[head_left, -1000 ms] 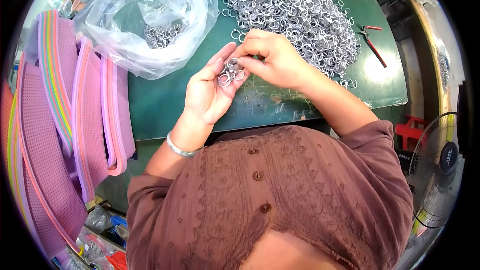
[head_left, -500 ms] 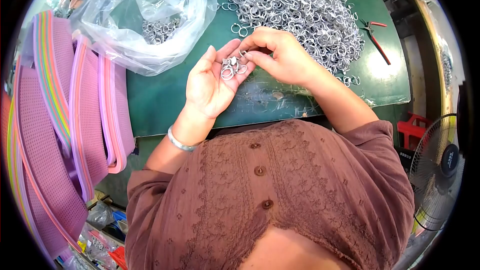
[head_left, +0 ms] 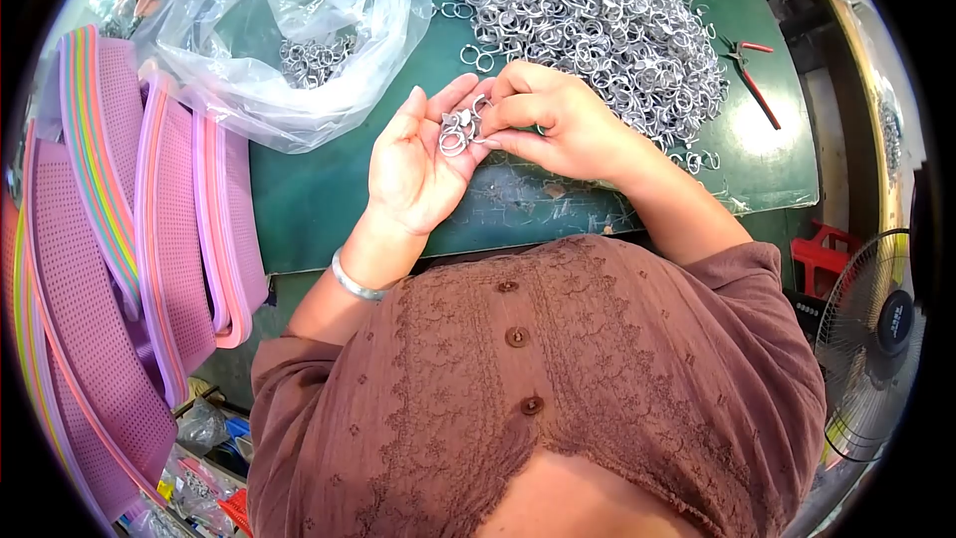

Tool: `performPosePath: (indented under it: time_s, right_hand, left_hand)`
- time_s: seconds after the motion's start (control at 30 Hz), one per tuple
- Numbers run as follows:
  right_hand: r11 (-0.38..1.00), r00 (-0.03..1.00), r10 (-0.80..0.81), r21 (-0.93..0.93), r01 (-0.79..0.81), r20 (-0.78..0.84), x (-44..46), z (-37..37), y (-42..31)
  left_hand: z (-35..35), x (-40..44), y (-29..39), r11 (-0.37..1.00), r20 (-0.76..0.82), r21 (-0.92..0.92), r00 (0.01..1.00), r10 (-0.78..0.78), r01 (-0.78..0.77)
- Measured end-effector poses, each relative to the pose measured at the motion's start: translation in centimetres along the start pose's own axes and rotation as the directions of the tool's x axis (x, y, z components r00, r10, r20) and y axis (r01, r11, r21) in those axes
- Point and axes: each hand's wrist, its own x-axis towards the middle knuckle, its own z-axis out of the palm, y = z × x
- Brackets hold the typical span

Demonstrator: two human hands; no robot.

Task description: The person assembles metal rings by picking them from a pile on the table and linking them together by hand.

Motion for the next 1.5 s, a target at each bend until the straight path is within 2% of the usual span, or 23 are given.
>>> performPosePath:
  time_s: [0.1, 0.3, 0.6, 0.8, 1.1, 1.37, 1.5]
  right_hand:
    - [1.0, 1.0, 0.006, -0.005, -0.006, -0.013, 0.0, 0.2, 0.2]
    - [0.999, 1.0, 0.028, -0.037, -0.029, -0.014, -0.1, 0.5, 0.5]
    - [0.998, 0.998, 0.061, -0.033, -0.062, -0.03, 0.0, 0.5, 0.5]
    - [0.998, 0.997, 0.065, -0.015, -0.066, -0.049, 0.0, 0.6, 0.8]
    - [0.994, 0.992, 0.112, 0.008, -0.111, -0.052, 0.0, 0.4, 0.4]
    - [0.985, 0.983, 0.149, 0.105, -0.138, -0.108, -0.2, 0.7, 0.6]
    - [0.972, 0.978, 0.198, 0.141, -0.187, -0.064, -0.1, 0.5, -0.1]
  left_hand:
    - [0.7, 0.0, -0.2, 0.998, -0.099, 0.062, 0.994, 0.036, -0.03]
    - [1.1, 0.1, -0.3, 0.998, -0.145, 0.05, 0.988, 0.045, -0.038]
    - [0.4, 0.2, -0.2, 1.0, -0.098, 0.009, 0.995, 0.009, -0.008]
    - [1.1, 0.3, -0.5, 0.997, -0.19, 0.077, 0.981, 0.034, -0.02]
    - [0.6, 0.4, -0.5, 0.998, -0.147, 0.063, 0.989, 0.029, -0.02]
    - [0.8, 0.5, -0.7, 0.996, -0.195, 0.083, 0.979, 0.053, -0.037]
    - [1.8, 0.5, -1.0, 0.997, -0.218, 0.078, 0.975, 0.04, -0.023]
